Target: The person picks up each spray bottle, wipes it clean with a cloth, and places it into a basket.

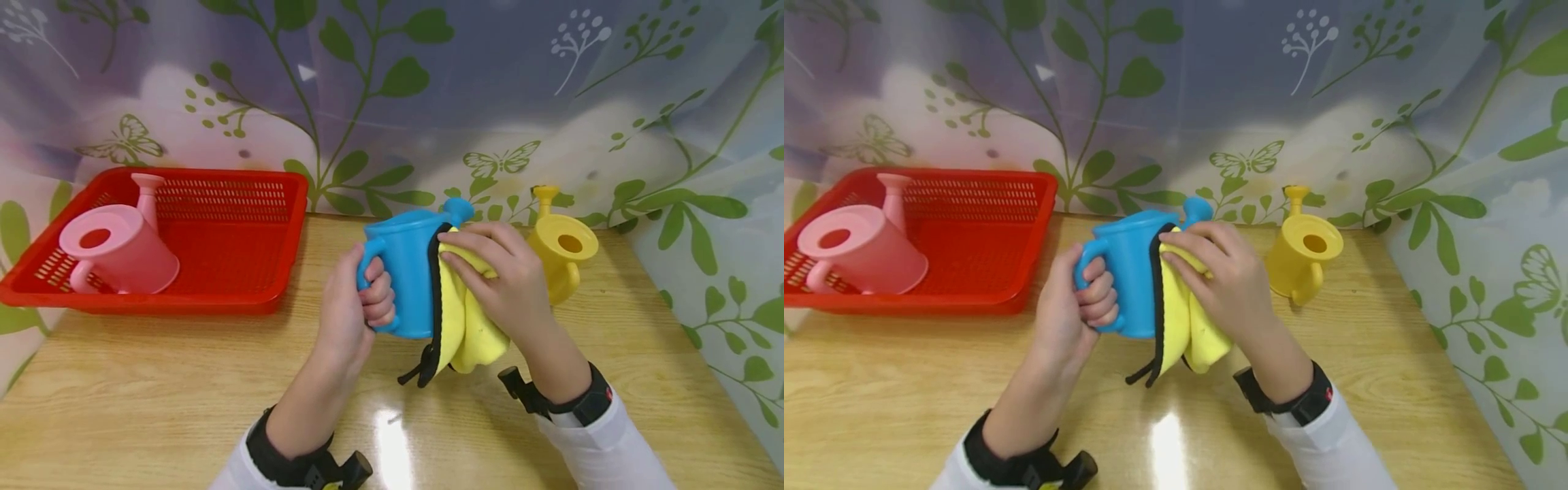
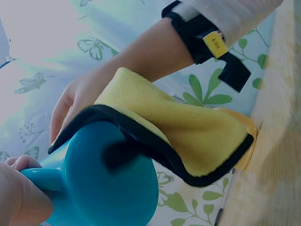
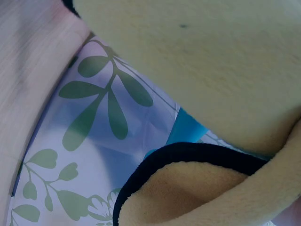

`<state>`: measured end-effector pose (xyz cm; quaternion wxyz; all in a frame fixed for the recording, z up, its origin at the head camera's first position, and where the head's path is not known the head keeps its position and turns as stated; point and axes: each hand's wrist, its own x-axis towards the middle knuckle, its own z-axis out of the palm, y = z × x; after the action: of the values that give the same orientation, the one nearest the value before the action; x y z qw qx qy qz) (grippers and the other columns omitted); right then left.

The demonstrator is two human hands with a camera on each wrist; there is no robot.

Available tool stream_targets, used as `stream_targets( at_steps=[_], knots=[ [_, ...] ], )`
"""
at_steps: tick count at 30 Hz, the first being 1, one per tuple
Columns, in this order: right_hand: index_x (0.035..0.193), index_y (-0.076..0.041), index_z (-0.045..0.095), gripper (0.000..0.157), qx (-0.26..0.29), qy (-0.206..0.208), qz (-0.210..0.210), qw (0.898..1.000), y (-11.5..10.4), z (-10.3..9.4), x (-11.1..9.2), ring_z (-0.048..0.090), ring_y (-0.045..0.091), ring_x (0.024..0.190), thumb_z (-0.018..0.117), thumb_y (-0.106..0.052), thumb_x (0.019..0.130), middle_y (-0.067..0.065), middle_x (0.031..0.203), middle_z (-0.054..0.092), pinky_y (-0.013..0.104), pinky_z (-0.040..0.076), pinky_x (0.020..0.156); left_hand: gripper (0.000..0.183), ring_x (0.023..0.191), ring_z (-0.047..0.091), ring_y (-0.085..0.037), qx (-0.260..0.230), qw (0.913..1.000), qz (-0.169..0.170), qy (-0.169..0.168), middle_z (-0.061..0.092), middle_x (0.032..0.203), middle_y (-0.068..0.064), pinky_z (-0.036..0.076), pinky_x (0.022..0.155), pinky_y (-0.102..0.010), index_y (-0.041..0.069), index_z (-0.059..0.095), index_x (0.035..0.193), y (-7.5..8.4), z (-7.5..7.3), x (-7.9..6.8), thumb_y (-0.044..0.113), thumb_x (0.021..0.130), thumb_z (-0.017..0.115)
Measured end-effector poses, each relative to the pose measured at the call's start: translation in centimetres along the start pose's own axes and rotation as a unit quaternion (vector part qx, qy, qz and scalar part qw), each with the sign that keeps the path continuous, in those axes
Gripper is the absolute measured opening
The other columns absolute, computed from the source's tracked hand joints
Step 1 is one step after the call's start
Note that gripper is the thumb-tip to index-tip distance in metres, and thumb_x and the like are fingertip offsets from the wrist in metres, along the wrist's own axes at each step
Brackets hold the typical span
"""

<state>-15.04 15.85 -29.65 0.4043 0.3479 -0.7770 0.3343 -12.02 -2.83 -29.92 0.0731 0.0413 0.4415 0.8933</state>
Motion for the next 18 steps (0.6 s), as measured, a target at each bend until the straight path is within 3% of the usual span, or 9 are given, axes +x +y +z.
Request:
stream_targets(
  at_steps=[5,9,12,18],
  knots=[
    [0.100,-0.004,0.073,0.023,0.005,0.011,0.016,1.000,0.5,0.1,0.7,0.062,0.027,0.085,0.066,-0.024,0.091,0.014,0.090,0.067,0.020,0.046,0.084,0.039,0.036,0.023,-0.004,-0.001,0.9999,-0.003,-0.010,0.027,0.045,0.010,0.016,0.040,-0.018,0.015,0.031,0.065,-0.1,0.0,-0.1,0.027,0.103,0.028],
    [0.100,-0.003,0.073,0.026,-0.004,0.014,0.022,1.000,1.0,0.1,1.2,0.063,0.028,0.088,0.066,-0.026,0.091,0.014,0.093,0.068,0.021,0.048,0.084,0.040,0.036,0.023,-0.004,0.002,0.9999,-0.004,-0.016,0.027,0.045,0.011,0.016,0.040,-0.018,0.016,0.031,0.064,-0.2,0.1,-0.1,0.027,0.102,0.028],
    [0.101,-0.002,0.072,0.029,-0.013,0.003,0.022,1.000,1.4,0.0,1.5,0.063,0.029,0.088,0.065,-0.029,0.092,0.016,0.094,0.068,0.024,0.049,0.083,0.040,0.036,0.023,-0.004,0.004,0.9998,-0.005,-0.017,0.027,0.044,0.010,0.016,0.040,-0.018,0.015,0.031,0.064,-0.2,0.1,-0.1,0.027,0.103,0.028],
    [0.103,-0.002,0.071,0.021,-0.035,-0.026,0.021,0.999,1.5,-0.3,1.8,0.063,0.029,0.091,0.072,-0.012,0.085,0.017,0.097,0.068,0.031,0.052,0.083,0.040,0.036,0.024,-0.004,0.004,0.9999,-0.007,-0.013,0.028,0.045,0.010,0.017,0.040,-0.018,0.015,0.031,0.065,-0.1,0.1,-0.1,0.028,0.103,0.028]
  ],
)
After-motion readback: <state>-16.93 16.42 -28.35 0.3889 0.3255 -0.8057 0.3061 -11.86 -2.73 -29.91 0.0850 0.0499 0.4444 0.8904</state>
